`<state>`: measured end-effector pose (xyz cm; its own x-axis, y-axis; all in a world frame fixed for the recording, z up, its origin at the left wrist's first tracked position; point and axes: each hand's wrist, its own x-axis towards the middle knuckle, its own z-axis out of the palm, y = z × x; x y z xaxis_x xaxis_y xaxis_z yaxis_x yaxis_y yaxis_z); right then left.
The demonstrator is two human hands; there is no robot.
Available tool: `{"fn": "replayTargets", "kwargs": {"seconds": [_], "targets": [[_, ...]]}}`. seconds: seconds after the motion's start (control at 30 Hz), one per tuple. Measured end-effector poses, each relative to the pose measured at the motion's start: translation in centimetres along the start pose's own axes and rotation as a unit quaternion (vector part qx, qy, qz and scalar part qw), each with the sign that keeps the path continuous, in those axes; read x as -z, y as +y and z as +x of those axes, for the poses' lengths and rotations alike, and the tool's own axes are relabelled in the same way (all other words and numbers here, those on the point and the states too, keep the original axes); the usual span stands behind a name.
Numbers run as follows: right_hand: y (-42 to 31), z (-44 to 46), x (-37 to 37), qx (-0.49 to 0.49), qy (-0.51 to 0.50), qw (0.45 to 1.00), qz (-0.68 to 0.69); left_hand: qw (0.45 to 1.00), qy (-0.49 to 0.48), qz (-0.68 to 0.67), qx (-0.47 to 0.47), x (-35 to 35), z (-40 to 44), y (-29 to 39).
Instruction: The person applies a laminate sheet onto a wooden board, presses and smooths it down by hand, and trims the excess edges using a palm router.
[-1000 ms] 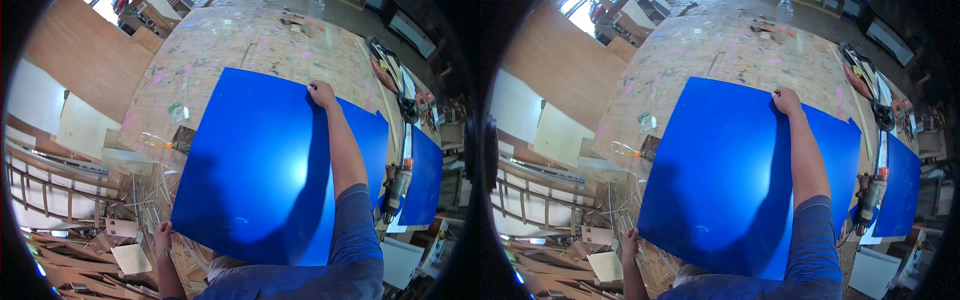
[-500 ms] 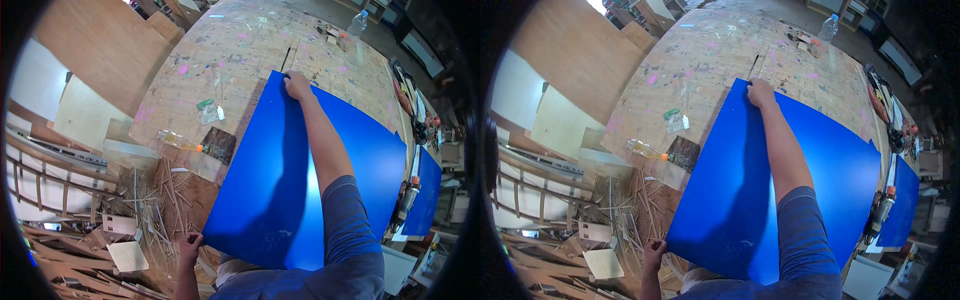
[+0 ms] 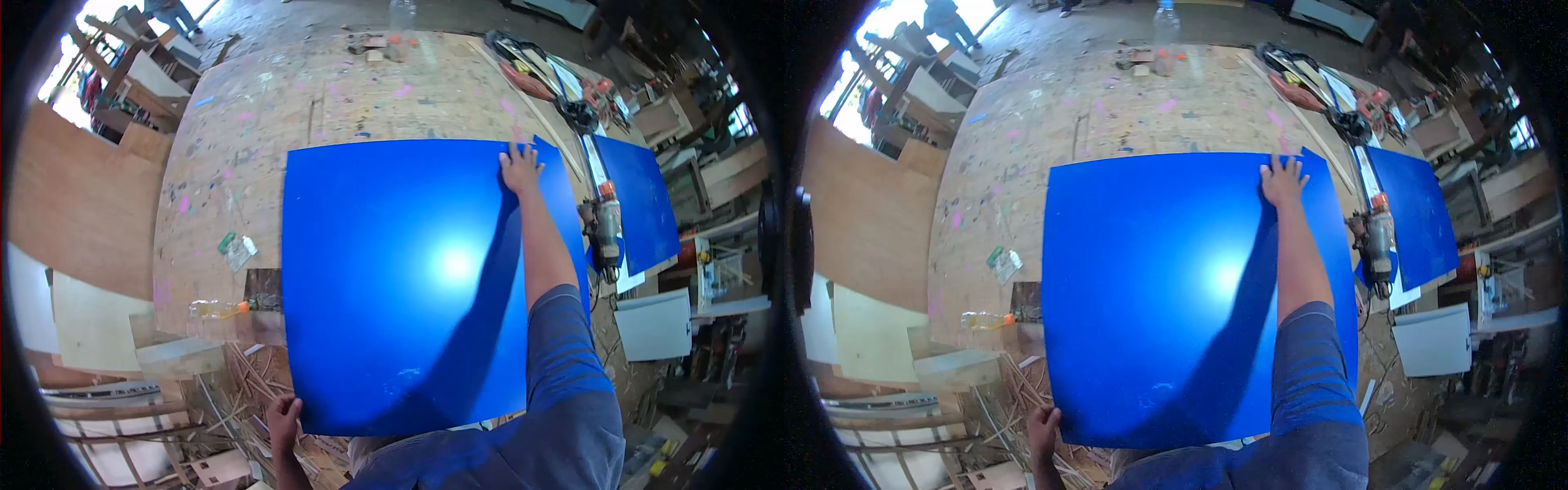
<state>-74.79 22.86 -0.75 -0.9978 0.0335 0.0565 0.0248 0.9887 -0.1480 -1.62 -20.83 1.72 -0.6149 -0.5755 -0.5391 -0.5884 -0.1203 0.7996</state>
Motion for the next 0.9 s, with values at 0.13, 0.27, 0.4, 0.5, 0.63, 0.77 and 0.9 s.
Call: {"fn": "replayTargets", "kwargs": {"seconds": [0.13, 0.27, 0.4, 0.5, 0.63, 0.77, 0.9], "targets": [[12.2, 1.6, -0.2, -0.083, 0.080, 0.993, 0.008, 0.996, 0.061, 0.013, -0.060, -3.2, 4.0, 2.0], [19.2, 2.4, 0.4, -0.076, 0.132, 0.976, 0.153, 0.995, 0.048, -0.045, -0.080, -5.0, 7.5, 4.7], [27.1, 3.9, -2.9, -0.136, -0.018, 0.909, 0.393, 0.996, 0.062, -0.040, -0.049, -4.1, 10.6, 3.9], [28.1, 0.3, -0.6, -0.196, -0.097, 0.858, 0.464, 0.995, 0.071, -0.036, -0.055, -4.3, 10.4, 4.4], [29.6, -7.0, 1.9, -0.182, -0.182, 0.745, 0.615, 0.995, 0.056, -0.043, -0.063, -3.6, 11.2, 3.7], [30.6, -17.0, 6.6, -0.233, -0.182, 0.750, 0.592, 0.996, 0.047, -0.037, -0.062, -3.5, 11.3, 4.0], [35.0, -26.7, 6.4, -0.231, -0.203, 0.764, 0.568, 0.998, 0.025, -0.031, -0.050, -2.5, 12.4, 2.7]]}}
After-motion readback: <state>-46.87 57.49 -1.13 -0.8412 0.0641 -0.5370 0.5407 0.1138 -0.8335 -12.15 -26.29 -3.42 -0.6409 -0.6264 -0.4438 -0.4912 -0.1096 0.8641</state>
